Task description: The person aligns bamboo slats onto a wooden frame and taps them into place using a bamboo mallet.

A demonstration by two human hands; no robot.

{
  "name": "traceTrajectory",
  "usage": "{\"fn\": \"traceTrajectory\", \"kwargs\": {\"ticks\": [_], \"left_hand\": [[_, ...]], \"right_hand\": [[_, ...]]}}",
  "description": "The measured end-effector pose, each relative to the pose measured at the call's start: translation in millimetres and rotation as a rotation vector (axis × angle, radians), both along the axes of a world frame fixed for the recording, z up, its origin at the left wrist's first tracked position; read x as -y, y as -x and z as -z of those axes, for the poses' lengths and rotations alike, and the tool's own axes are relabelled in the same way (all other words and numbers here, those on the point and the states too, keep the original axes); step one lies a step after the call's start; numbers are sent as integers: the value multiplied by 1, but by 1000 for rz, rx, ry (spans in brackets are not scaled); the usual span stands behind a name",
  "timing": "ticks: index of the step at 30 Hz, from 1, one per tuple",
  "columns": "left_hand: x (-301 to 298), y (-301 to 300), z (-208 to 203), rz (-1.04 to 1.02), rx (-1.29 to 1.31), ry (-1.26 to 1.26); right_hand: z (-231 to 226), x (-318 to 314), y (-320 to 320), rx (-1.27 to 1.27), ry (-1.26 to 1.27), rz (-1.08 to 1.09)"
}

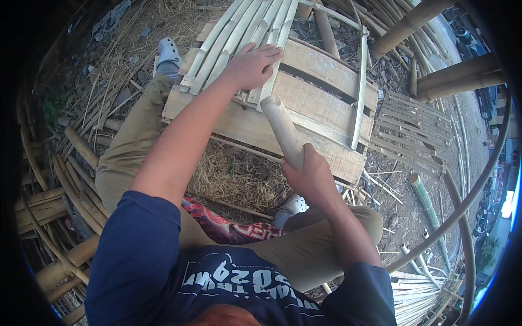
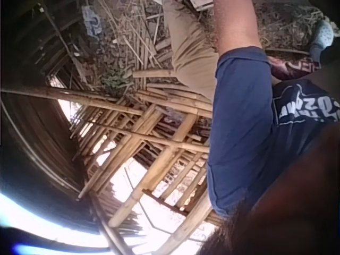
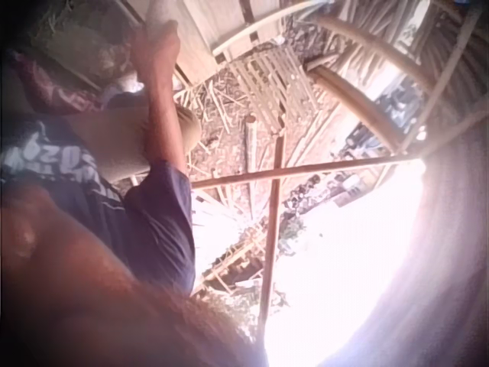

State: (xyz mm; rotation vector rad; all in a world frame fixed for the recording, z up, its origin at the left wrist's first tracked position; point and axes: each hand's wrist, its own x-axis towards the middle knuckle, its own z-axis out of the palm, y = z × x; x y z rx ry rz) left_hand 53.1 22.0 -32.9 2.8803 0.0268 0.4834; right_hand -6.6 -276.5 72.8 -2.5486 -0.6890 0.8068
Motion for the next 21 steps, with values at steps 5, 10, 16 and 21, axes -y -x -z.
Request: {"fn": "traceTrajectory", "kwargs": {"ticks": [5,10,16,21], "left_hand": [[1,-1,-1,1,-8,-10],[2,1,-2,-10,-13,-9],[1,0,0,-14,-11,-17],[1,0,-2,-2,-7,-20]], "right_hand": [[1,-1,0,-1,11,9],[2,-2,0,-9,13,1],[-2,-7,0,-25,26,3],[-1,-4,-2,-34,38,3]]}}
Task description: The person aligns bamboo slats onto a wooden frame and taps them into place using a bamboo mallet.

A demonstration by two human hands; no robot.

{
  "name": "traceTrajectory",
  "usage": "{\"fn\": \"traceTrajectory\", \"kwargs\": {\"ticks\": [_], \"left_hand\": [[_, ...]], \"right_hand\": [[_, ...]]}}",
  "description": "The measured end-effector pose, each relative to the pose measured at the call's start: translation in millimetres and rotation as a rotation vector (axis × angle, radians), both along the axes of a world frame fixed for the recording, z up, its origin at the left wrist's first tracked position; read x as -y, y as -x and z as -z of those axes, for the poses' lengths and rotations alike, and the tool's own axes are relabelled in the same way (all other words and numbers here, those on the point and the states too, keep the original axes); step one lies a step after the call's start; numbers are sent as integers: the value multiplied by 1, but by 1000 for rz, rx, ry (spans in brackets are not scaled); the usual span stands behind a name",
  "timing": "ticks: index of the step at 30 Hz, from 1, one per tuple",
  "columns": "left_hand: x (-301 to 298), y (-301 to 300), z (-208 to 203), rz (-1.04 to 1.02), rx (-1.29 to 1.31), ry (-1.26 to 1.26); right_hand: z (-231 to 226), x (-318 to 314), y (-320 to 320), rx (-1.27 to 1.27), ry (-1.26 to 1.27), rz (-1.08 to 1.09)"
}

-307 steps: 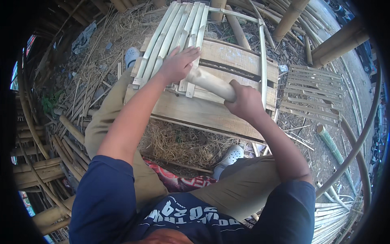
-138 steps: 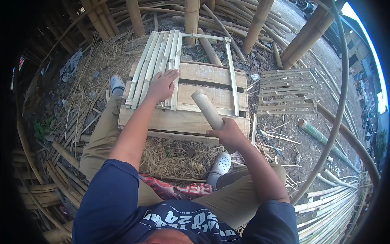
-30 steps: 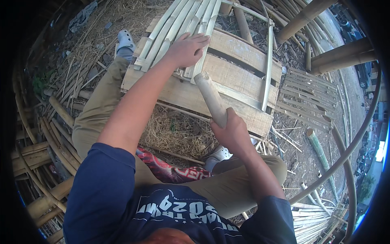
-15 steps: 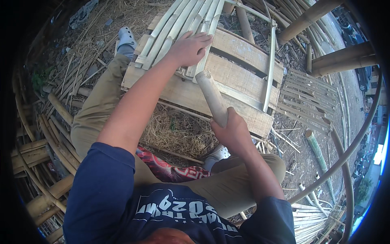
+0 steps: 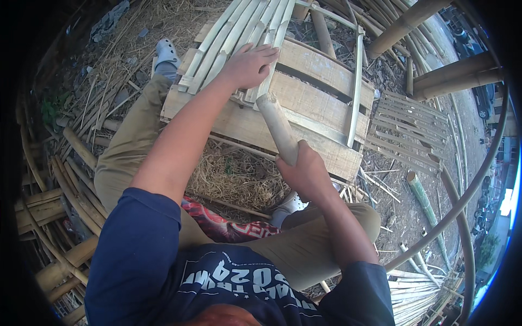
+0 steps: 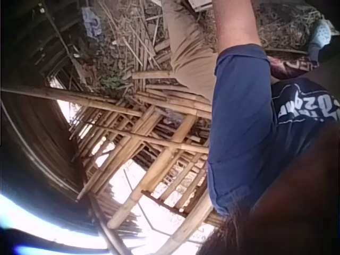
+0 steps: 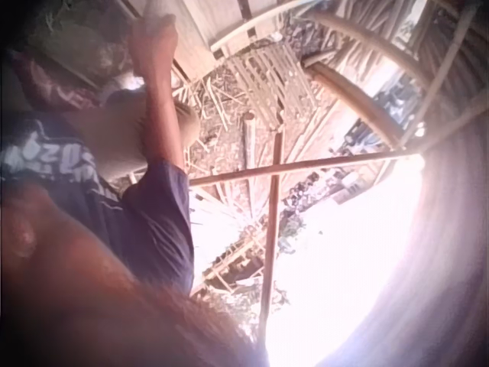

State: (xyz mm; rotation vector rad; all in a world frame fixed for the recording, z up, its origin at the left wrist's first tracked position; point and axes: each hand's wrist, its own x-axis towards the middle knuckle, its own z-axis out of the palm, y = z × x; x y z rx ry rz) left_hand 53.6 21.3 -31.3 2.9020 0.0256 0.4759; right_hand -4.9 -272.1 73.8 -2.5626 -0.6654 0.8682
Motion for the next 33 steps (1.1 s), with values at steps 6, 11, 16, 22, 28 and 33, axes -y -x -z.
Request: {"fn": "traceTrajectory", "kwargs": {"ticks": [6,11,16,22,28,33], "left_hand": [[2,0,-3,6,-27,5],[-2,0,-4,8,-44,-9],[1,-2,-6,13,-53,0],[0,0,-6,8,-50,0],[2,-1,-4,1,-53,13],[-2,-4,-2,0,-45,103]], "right_hand": [[-7,18,-8,-79,-40,43],[4,27,-6,51,-180,67],[18,23,-2,167,-175,-2],[31,17,0,195,-177,-70],[29,18,0,189,-197,-65],[31,16,-3,205,-131,-82]]}}
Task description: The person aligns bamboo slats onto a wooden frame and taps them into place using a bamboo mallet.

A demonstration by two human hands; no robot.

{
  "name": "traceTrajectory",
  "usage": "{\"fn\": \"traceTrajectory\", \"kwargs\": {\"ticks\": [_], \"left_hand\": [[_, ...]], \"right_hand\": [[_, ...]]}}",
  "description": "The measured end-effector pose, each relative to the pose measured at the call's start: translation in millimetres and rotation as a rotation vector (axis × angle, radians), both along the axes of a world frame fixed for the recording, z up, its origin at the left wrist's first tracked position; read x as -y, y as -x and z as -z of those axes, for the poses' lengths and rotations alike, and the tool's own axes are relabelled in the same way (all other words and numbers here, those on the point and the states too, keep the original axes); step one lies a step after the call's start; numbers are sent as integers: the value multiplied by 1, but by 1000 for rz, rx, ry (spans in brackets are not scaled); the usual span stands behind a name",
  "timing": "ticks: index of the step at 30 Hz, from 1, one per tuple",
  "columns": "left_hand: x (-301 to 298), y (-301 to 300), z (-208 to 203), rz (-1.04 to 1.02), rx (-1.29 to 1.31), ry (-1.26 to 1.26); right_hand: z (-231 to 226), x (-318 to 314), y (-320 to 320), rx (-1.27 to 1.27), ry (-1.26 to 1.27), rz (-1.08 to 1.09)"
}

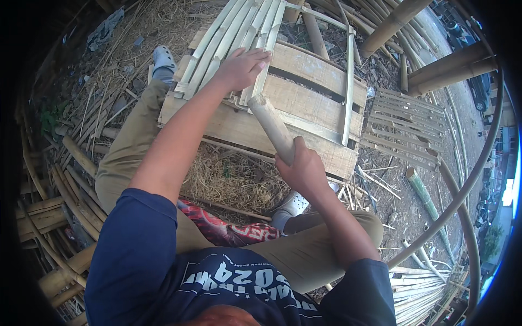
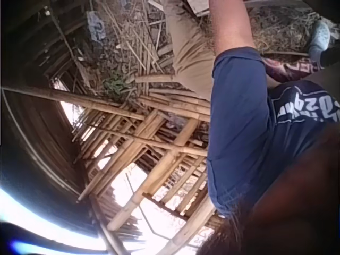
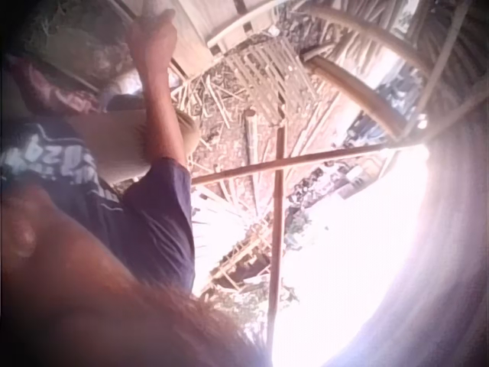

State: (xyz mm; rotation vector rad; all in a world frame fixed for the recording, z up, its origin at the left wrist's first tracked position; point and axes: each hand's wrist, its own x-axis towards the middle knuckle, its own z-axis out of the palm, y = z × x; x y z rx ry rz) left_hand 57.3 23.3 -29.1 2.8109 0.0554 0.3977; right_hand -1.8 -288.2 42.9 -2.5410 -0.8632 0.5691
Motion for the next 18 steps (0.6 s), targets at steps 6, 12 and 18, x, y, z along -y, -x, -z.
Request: {"fn": "traceTrajectory", "kwargs": {"ticks": [6,12,18], "left_hand": [[-4,0,6,-53,13,171],[-4,-1,3,-34,21,193],[1,0,-5,-40,12,153]], "right_hand": [[-20,-11,13,67,-403,231],[2,-8,6,125,-157,95],[8,-1,11,76,-97,25]]}}
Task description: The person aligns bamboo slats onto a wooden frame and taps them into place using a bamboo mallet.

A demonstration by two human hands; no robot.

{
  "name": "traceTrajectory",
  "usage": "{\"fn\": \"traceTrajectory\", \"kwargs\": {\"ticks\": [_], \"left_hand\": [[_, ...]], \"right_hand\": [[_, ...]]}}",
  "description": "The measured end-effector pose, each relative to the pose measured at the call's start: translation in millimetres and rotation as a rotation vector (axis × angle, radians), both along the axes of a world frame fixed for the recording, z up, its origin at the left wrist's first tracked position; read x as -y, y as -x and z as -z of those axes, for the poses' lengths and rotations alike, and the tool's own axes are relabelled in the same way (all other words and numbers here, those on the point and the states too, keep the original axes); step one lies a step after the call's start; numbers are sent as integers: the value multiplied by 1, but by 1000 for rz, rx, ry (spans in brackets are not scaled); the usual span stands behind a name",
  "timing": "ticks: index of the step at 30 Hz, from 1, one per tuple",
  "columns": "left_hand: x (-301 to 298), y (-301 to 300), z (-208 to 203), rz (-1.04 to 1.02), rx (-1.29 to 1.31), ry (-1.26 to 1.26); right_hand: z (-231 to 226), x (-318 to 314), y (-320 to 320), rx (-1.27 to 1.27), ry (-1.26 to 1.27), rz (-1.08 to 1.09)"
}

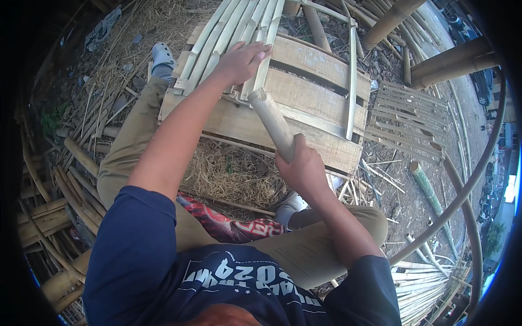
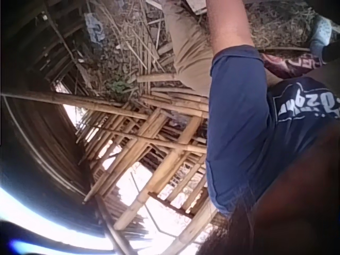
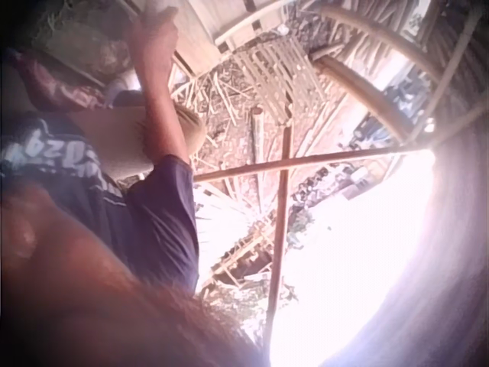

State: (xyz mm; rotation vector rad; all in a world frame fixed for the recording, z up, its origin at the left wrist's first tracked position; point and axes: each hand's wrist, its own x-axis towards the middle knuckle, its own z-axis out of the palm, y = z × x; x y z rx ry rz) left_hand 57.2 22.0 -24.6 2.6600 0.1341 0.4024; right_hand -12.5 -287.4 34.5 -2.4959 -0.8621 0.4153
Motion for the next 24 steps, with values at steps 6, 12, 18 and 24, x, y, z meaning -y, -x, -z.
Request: {"fn": "traceTrajectory", "kwargs": {"ticks": [6,12,18,24], "left_hand": [[-7,-1,9,-13,6,-32],[-1,-1,3,2,3,5],[-4,-3,7,-20,30,24],[-3,2,4,-18,6,48]], "right_hand": [[-6,1,11,-6,-35,8],[4,5,8,-10,22,0],[-20,-2,20,31,-399,217],[-4,-8,19,22,-60,52]]}}
